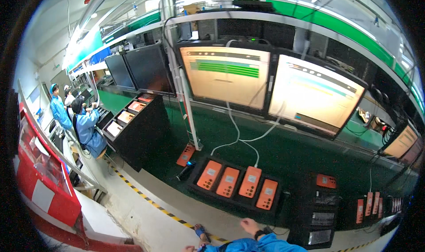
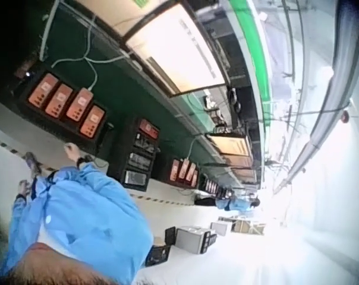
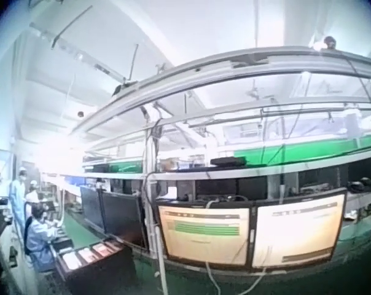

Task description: Testing and scanning electronic devices at a workstation in a manufacturing facility.

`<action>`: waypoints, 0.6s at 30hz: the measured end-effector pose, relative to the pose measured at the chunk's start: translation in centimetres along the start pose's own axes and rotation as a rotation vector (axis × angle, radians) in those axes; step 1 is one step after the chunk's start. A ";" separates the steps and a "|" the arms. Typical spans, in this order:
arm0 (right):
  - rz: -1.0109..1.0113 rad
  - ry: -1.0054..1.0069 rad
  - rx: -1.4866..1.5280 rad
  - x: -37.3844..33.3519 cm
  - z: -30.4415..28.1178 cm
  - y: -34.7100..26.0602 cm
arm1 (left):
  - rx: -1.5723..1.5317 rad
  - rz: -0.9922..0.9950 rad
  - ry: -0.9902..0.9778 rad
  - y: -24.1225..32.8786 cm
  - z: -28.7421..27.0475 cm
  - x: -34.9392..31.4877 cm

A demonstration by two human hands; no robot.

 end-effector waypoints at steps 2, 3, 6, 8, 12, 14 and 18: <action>0.280 0.037 -0.079 -0.1 -1.2 9.8 | -0.006 0.235 0.053 12.1 3.5 -1.5; 0.461 -0.058 -0.115 -0.9 -0.7 11.9 | -0.109 0.353 0.020 14.8 2.8 -1.4; 0.849 0.105 0.359 -5.4 -3.2 16.6 | -0.230 0.342 -0.134 23.6 3.4 -0.2; 0.906 0.483 0.609 -6.5 -4.2 11.9 | -0.279 0.399 -0.066 32.3 3.7 -4.1; 0.396 1.204 -0.178 -4.6 -8.5 7.8 | -0.229 0.799 0.053 40.8 4.8 -4.5; 0.472 1.217 -0.098 -4.0 -9.9 3.9 | -0.149 0.871 0.103 44.7 5.3 -5.9; 0.353 1.223 -0.002 -0.7 -10.6 3.3 | 0.001 1.201 0.241 47.0 7.6 -3.3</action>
Point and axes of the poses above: each hand's wrist, its own x-axis towards the middle knuckle, its own z-axis out of the palm, y = z × x, the point moved 3 cm from there along x, towards the middle knuckle, and after that the axes turned 9 degrees about y, right-handed, at the moved point
